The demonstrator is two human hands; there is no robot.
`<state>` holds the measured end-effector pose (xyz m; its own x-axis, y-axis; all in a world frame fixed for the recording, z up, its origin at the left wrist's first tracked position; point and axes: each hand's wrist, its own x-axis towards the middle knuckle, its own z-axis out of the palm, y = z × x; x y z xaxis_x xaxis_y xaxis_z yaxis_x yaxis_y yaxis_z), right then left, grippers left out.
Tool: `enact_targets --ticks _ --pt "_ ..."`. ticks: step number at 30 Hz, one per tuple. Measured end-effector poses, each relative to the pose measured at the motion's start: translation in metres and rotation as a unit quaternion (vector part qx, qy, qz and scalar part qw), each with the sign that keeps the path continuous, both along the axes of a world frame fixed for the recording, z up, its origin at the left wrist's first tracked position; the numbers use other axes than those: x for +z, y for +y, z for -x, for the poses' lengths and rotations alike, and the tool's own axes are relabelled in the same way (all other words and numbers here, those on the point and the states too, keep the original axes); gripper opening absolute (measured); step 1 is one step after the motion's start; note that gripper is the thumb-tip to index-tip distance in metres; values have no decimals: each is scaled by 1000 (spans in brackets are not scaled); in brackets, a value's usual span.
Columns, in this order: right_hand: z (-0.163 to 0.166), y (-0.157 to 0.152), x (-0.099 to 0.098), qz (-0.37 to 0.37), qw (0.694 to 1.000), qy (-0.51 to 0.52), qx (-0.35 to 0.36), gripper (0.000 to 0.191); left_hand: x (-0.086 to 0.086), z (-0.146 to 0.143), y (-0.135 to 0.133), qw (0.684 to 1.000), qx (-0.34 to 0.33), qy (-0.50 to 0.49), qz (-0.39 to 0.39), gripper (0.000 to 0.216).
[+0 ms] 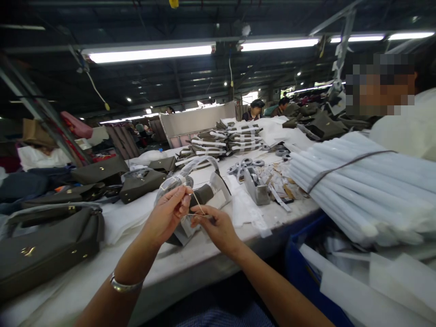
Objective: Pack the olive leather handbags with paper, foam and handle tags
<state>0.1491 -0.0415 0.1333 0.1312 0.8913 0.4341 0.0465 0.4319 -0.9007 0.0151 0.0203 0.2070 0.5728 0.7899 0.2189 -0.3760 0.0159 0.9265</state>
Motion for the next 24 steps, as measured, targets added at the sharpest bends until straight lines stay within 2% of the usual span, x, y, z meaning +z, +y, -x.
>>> enact_targets --ticks 3,8,12,14,16,21,24 --pt "-3 0 -4 48 998 21 43 33 -13 22 4 999 32 17 4 34" --pt "-6 18 3 116 992 -36 38 38 -33 68 18 983 73 162 -47 41" --pt "0 49 6 141 983 -110 31 34 -35 102 44 949 222 187 -120 44" --pt "8 66 5 131 981 -138 41 35 -35 110 61 937 257 189 -141 41" --pt "18 79 5 119 981 -148 43 38 -35 113 77 942 226 202 -147 38" --pt "45 99 15 109 984 -136 40 33 -30 105 103 959 50 229 -158 35" --pt "53 107 24 117 983 -134 56 32 -23 101 110 960 -34 227 -158 39"
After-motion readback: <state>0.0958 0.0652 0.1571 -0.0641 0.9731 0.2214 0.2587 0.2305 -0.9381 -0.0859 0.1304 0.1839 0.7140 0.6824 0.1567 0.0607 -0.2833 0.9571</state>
